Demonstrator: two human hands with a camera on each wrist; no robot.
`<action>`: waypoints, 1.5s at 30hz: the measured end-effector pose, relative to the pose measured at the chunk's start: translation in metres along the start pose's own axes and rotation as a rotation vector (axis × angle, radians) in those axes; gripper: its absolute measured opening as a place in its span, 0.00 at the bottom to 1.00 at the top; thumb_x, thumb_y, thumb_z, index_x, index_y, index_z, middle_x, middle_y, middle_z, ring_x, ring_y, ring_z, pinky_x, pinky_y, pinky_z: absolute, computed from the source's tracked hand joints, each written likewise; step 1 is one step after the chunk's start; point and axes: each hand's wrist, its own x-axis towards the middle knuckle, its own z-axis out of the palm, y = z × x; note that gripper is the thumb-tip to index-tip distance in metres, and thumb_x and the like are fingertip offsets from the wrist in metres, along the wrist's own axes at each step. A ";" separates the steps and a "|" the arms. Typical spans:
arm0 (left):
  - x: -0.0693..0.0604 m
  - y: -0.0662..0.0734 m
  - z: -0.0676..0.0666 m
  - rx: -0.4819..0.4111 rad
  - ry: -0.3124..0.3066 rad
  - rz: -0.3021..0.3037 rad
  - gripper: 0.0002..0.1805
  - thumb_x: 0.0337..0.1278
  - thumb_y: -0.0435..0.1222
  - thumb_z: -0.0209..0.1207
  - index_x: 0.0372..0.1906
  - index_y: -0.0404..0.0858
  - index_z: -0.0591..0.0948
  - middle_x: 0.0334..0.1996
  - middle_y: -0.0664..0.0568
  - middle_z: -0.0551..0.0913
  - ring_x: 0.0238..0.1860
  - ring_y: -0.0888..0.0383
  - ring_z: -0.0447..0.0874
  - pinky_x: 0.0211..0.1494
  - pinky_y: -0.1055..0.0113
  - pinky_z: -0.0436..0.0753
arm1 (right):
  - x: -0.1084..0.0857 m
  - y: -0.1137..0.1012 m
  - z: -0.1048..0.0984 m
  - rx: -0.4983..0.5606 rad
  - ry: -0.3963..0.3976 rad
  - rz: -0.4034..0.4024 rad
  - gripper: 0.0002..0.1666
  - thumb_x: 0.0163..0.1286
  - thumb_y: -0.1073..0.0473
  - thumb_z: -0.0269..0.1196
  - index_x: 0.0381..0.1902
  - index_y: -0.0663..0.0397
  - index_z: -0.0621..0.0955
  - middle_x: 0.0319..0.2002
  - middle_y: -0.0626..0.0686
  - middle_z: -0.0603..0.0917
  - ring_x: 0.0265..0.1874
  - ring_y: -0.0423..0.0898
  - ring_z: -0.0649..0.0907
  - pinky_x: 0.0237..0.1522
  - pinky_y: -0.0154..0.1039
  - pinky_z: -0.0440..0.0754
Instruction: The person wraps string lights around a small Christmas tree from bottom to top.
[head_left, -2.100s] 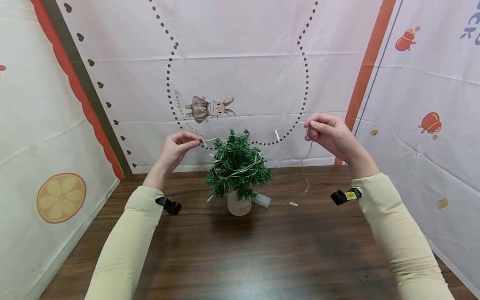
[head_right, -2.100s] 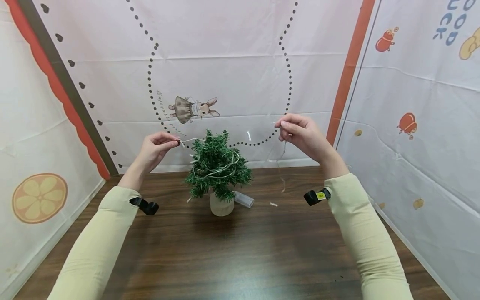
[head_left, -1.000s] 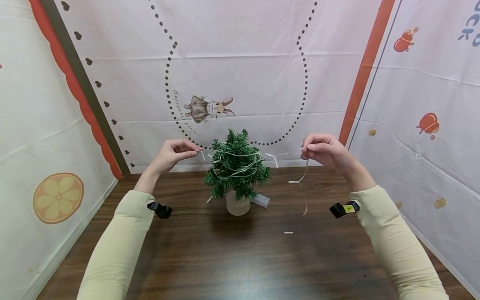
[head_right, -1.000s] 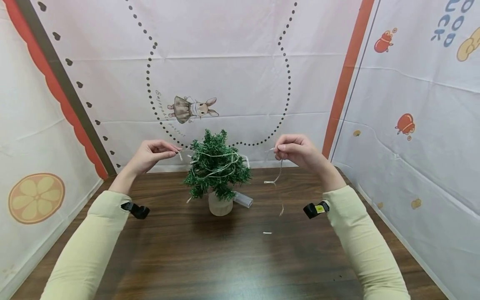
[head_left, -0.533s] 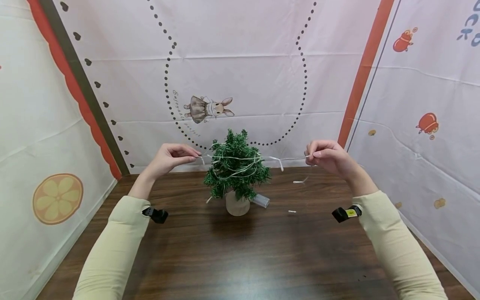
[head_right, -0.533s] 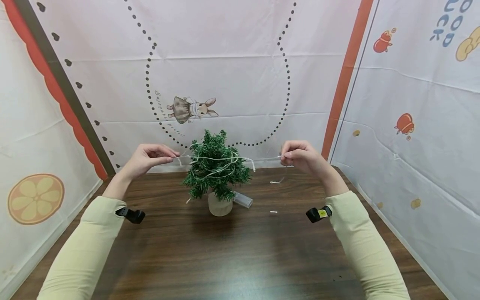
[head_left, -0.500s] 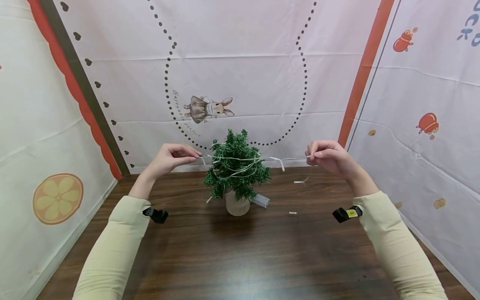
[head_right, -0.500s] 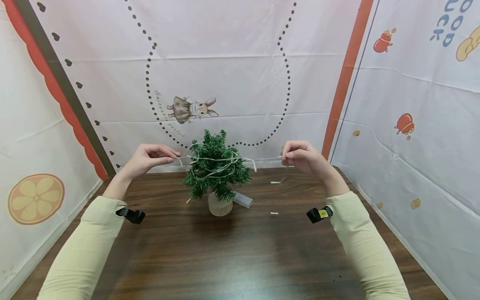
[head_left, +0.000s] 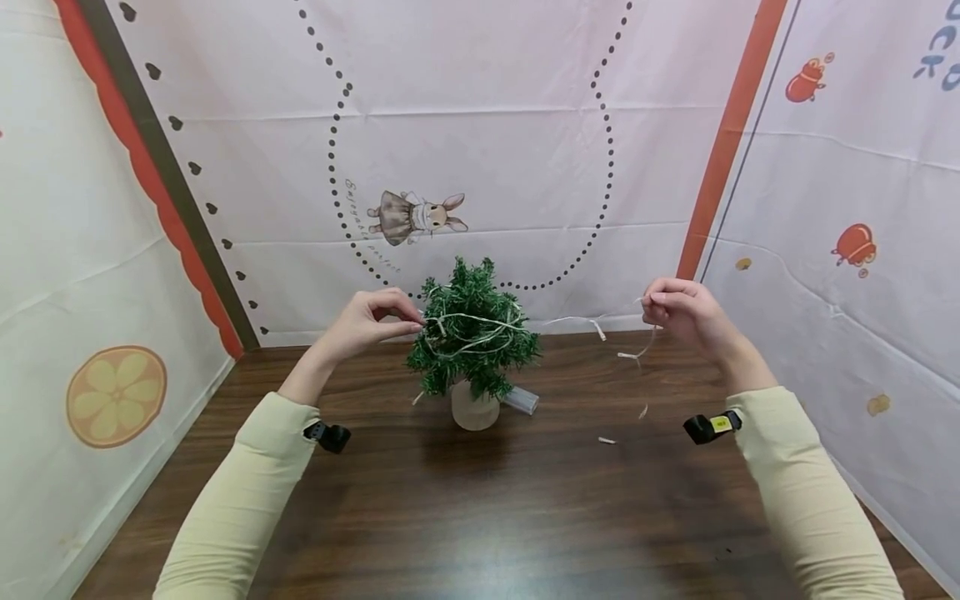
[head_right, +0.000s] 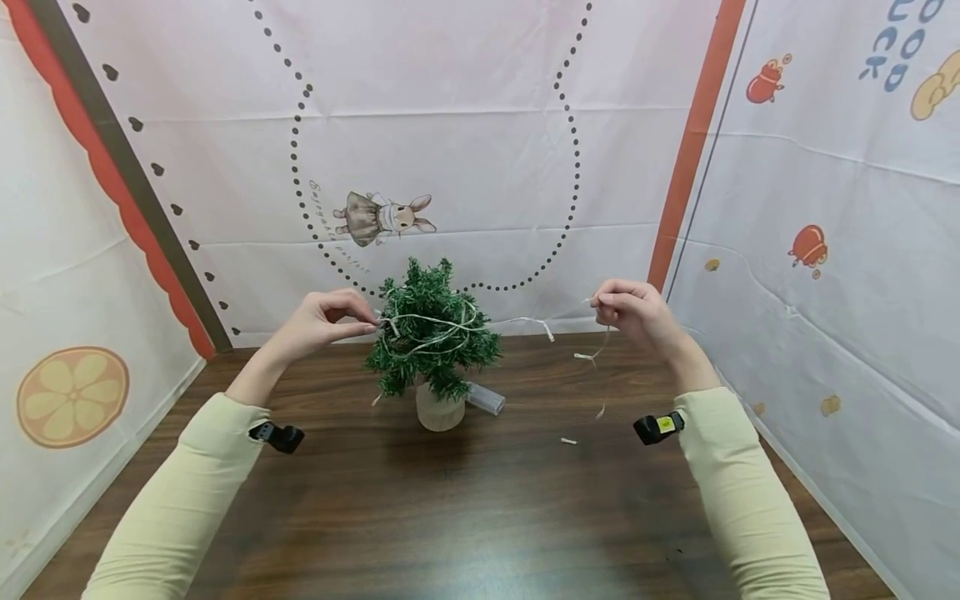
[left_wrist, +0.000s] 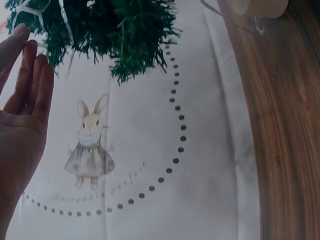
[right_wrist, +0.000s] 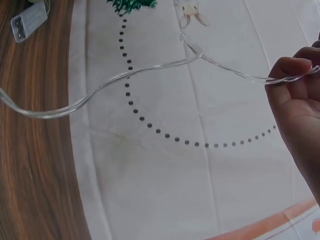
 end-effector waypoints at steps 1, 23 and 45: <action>0.001 0.001 0.001 0.013 0.005 -0.002 0.05 0.52 0.23 0.62 0.35 0.27 0.83 0.34 0.43 0.82 0.34 0.57 0.79 0.36 0.74 0.79 | 0.000 -0.001 -0.001 -0.014 0.016 -0.004 0.24 0.71 0.76 0.36 0.35 0.65 0.81 0.24 0.50 0.76 0.24 0.48 0.60 0.30 0.36 0.65; 0.009 0.025 0.009 0.064 0.179 -0.201 0.10 0.58 0.37 0.63 0.43 0.36 0.83 0.37 0.54 0.82 0.29 0.56 0.76 0.31 0.71 0.76 | 0.000 -0.016 -0.019 -0.173 0.153 0.074 0.17 0.74 0.68 0.46 0.34 0.59 0.82 0.24 0.49 0.74 0.23 0.44 0.68 0.30 0.33 0.72; 0.103 0.080 0.083 0.056 0.186 -0.068 0.11 0.53 0.42 0.67 0.38 0.40 0.85 0.35 0.52 0.83 0.32 0.58 0.80 0.37 0.68 0.81 | 0.008 -0.021 -0.011 -0.118 0.091 0.086 0.15 0.74 0.70 0.47 0.38 0.62 0.82 0.27 0.49 0.78 0.24 0.43 0.67 0.30 0.33 0.71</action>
